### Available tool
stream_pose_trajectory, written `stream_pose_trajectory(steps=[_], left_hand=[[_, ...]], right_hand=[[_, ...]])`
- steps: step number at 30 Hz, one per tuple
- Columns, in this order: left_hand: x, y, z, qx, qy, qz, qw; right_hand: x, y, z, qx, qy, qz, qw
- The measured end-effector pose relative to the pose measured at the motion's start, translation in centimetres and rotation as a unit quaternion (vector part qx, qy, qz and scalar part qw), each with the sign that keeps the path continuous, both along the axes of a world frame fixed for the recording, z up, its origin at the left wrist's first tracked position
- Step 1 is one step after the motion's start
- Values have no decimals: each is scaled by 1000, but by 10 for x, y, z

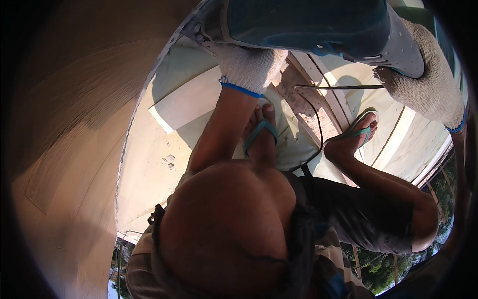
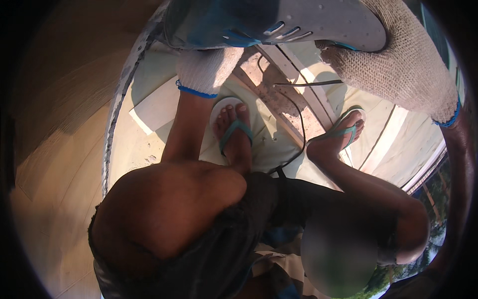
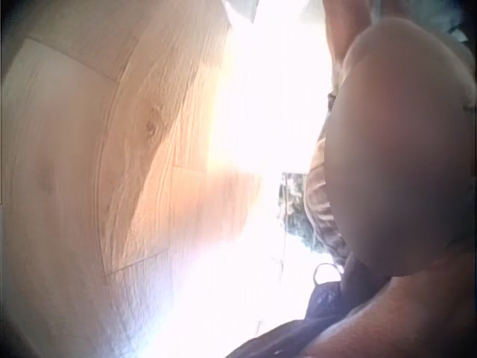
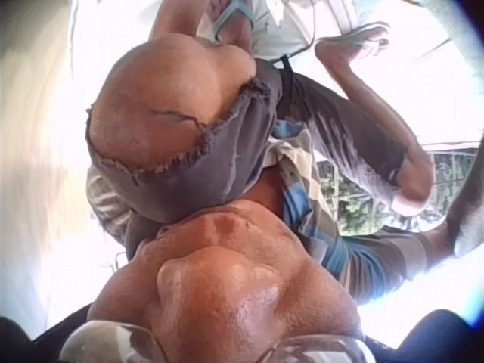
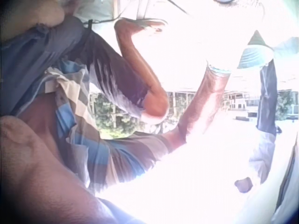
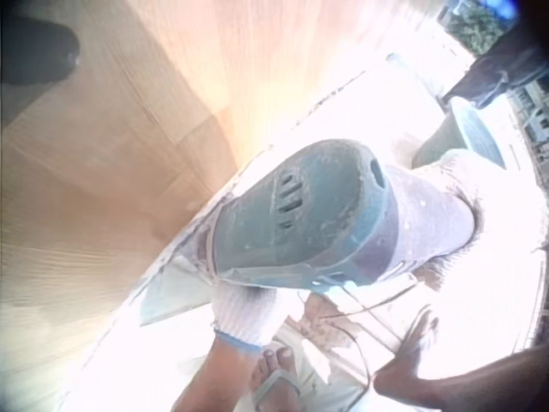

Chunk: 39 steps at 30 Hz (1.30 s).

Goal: The person uses a handheld electric grinder to smooth a section of a tiled floor. They hold the tool with both hands and move it back and forth along a seam between tiles, generating dust.

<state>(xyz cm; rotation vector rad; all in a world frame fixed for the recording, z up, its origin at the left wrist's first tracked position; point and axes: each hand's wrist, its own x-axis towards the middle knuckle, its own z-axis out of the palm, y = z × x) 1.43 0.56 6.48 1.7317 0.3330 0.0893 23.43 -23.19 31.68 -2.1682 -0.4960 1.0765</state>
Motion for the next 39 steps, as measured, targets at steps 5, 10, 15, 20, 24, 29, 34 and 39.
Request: stream_pose_trajectory(steps=[5,10,15,20,24,29,34,39], left_hand=[[10,3,-6,27,-4,-20,999],[15,11,-14,51,-11,-27,998],[15,14,-11,64,-9,-32,997],[14,13,-8,72,-10,-32,997],[1,25,4,101,-4,-18,995],[-26,44,26,150,8,8,989],[-44,41,32,188,12,17,982],[-38,22,54,226,-16,15,974]], right_hand=[[4,-9,10,-1,-7,-13,1000],[-7,6,3,-7,-2,7,1000],[-19,5,-2,-17,1,19,1000],[-36,-8,-7,-27,3,27,999],[-49,-19,-15,-24,3,40,999],[-66,-36,-20,-19,-1,52,998],[-78,-47,-23,-20,-11,55,998],[-85,-61,-18,-12,-22,57,998]])
